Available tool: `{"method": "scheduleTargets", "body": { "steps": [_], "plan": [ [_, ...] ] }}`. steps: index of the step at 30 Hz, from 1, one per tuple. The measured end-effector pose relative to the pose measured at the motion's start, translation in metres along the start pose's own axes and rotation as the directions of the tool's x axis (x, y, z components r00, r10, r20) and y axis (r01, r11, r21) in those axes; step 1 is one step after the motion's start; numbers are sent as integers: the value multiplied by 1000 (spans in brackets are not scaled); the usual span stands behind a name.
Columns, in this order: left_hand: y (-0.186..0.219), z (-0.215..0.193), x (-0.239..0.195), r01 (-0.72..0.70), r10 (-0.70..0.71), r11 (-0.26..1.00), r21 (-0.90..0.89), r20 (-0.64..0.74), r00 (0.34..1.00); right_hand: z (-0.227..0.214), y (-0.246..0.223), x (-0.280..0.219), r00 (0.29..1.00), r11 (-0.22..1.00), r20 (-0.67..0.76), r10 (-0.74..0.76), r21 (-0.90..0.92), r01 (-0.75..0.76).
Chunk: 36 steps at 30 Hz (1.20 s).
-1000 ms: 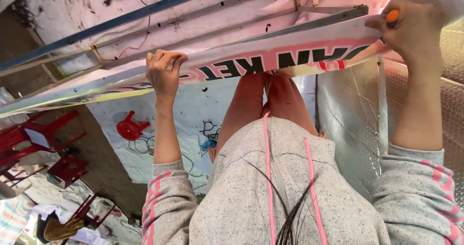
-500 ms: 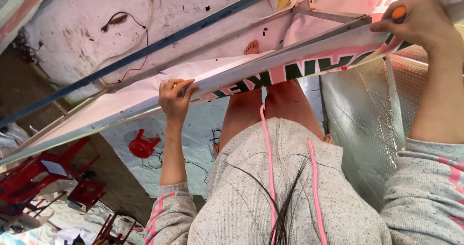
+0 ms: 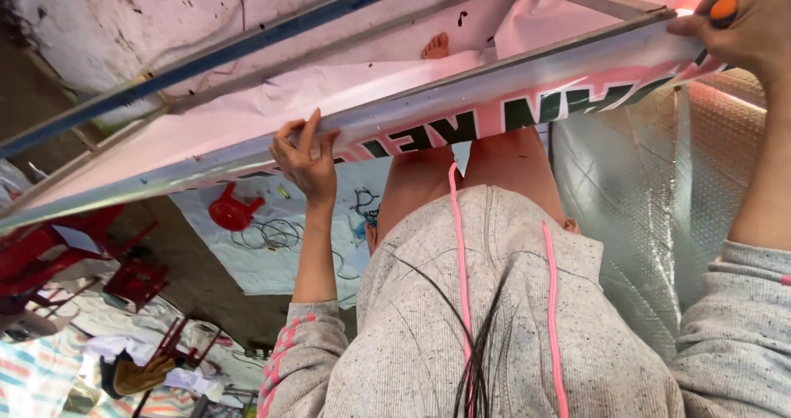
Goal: Attaching a printed banner to a metal frame using a screwdriver and screws.
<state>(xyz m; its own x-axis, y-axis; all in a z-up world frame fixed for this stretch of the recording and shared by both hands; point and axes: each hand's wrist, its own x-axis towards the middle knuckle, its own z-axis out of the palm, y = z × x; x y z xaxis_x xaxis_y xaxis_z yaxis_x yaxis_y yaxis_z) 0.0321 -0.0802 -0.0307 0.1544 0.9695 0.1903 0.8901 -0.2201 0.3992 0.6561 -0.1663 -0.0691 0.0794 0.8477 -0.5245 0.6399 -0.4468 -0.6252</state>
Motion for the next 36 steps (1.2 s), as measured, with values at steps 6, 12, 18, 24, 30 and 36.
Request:
{"method": "scheduleTargets", "body": {
  "steps": [6, 12, 18, 24, 30, 36],
  "plan": [
    [6, 4, -8, 102, -103, 995, -22, -9, 995, -3, 24, -2, 938, 840, -112, -328, -489, 236],
    [6, 6, -11, 141, -140, 990, 29, -29, 990, -18, -25, -22, 967, 941, 18, -254, -226, 252],
    [17, 2, -6, 158, -156, 987, 23, -57, 986, -9, 12, -2, 932, 891, -37, -361, -310, 333],
    [22, 1, -6, 191, -190, 982, 9, -60, 980, -14, -3, 5, 947, 927, 10, -323, -196, 318],
    [24, 1, -5, 239, -240, 971, -20, -41, 970, -10, -2, 9, 874, 861, -14, -486, -178, 476],
    [34, -3, 2, 249, -252, 966, -67, -36, 967, -3, 7, 9, 851, 849, -80, -518, -163, 502]
  ]
}}
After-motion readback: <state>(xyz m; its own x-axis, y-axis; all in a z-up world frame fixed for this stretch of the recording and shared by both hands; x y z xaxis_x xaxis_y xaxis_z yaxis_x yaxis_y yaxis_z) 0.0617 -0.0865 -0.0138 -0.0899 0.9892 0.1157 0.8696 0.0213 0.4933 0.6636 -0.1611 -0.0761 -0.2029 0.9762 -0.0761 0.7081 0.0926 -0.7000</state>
